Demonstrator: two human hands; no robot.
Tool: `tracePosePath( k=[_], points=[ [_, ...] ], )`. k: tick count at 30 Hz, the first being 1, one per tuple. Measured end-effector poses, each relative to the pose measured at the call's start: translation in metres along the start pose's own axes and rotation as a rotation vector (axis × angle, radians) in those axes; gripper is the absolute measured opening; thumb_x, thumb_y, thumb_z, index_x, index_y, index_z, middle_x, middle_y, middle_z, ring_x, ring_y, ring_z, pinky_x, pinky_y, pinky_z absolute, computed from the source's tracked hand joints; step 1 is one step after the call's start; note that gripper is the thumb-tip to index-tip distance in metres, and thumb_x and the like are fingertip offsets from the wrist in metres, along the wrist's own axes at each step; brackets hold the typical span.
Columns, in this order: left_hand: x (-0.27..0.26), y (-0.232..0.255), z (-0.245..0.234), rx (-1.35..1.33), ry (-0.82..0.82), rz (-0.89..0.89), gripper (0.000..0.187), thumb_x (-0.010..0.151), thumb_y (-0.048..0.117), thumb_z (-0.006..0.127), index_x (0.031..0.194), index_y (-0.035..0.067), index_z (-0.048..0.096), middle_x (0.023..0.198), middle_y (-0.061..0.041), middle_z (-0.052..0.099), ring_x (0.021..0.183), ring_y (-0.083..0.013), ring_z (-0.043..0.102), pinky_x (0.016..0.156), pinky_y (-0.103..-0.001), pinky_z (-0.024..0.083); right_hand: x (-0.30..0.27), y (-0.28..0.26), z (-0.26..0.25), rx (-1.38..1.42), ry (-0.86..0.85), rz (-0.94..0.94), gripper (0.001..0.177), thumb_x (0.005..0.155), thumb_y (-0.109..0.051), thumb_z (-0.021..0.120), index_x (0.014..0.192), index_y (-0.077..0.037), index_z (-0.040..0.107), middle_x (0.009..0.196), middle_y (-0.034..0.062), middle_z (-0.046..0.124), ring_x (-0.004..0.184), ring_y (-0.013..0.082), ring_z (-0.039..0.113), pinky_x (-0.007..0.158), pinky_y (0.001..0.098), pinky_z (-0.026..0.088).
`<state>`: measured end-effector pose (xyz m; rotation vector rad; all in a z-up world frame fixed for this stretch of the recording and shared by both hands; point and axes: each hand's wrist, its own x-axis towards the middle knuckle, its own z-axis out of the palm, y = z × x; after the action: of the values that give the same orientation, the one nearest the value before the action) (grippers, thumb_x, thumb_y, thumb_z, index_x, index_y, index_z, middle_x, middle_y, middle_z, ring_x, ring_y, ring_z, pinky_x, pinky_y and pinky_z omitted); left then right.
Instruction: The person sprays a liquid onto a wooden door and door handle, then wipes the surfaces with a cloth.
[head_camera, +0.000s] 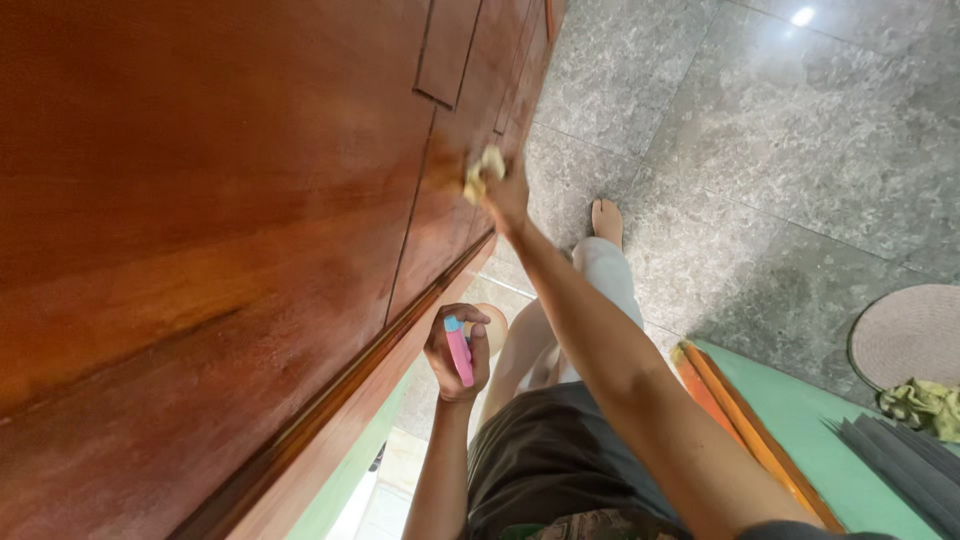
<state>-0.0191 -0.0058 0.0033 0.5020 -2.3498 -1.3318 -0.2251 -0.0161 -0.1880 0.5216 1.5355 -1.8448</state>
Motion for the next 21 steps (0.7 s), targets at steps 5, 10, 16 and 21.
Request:
tracePosePath(
  k=[5, 10, 16, 21],
  points=[
    [0.011, -0.008, 0.003, -0.002, 0.012, -0.014, 0.008, 0.097, 0.006, 0.060, 0.102, 0.001, 0.059, 0.094, -0.011, 0.068, 0.088, -0.0274, 0.068, 0.080, -0.036, 0.056, 0.008, 0.014, 0.031, 0.005, 0.162, -0.440, 0.027, 0.100, -0.016, 0.057, 0.124, -0.003, 0.053, 0.109, 0.0142, 0.066, 0.088, 0.0214, 0.068, 0.068, 0.0345, 0.059],
    [0.011, -0.010, 0.008, -0.044, -0.001, -0.060, 0.010, 0.096, 0.009, 0.060, 0.102, 0.001, 0.059, 0.091, -0.010, 0.068, 0.083, -0.0247, 0.069, 0.074, -0.033, 0.056, -0.029, 0.130, 0.009, -0.568, -0.067, -0.050, 0.034, 0.097, -0.027, 0.067, 0.112, -0.002, 0.049, 0.086, 0.0198, 0.067, 0.065, 0.0290, 0.070, 0.061, 0.0398, 0.054],
    [0.012, -0.014, 0.004, -0.015, -0.003, -0.046, 0.010, 0.098, 0.010, 0.061, 0.102, 0.001, 0.059, 0.091, -0.010, 0.068, 0.084, -0.0244, 0.068, 0.073, -0.033, 0.054, 0.027, 0.116, -0.004, 0.250, -0.159, 0.119, 0.030, 0.096, -0.011, 0.060, 0.120, -0.002, 0.046, 0.092, 0.0185, 0.065, 0.065, 0.0249, 0.067, 0.051, 0.0365, 0.055],
    [0.009, -0.014, -0.002, -0.042, 0.040, -0.012, 0.008, 0.099, 0.007, 0.059, 0.104, 0.001, 0.059, 0.092, -0.011, 0.066, 0.086, -0.0254, 0.068, 0.078, -0.035, 0.055, 0.093, 0.008, 0.000, 0.262, 0.080, 0.004, 0.028, 0.098, -0.007, 0.056, 0.125, -0.003, 0.049, 0.099, 0.0138, 0.069, 0.070, 0.0183, 0.071, 0.052, 0.0309, 0.061]
  ],
)
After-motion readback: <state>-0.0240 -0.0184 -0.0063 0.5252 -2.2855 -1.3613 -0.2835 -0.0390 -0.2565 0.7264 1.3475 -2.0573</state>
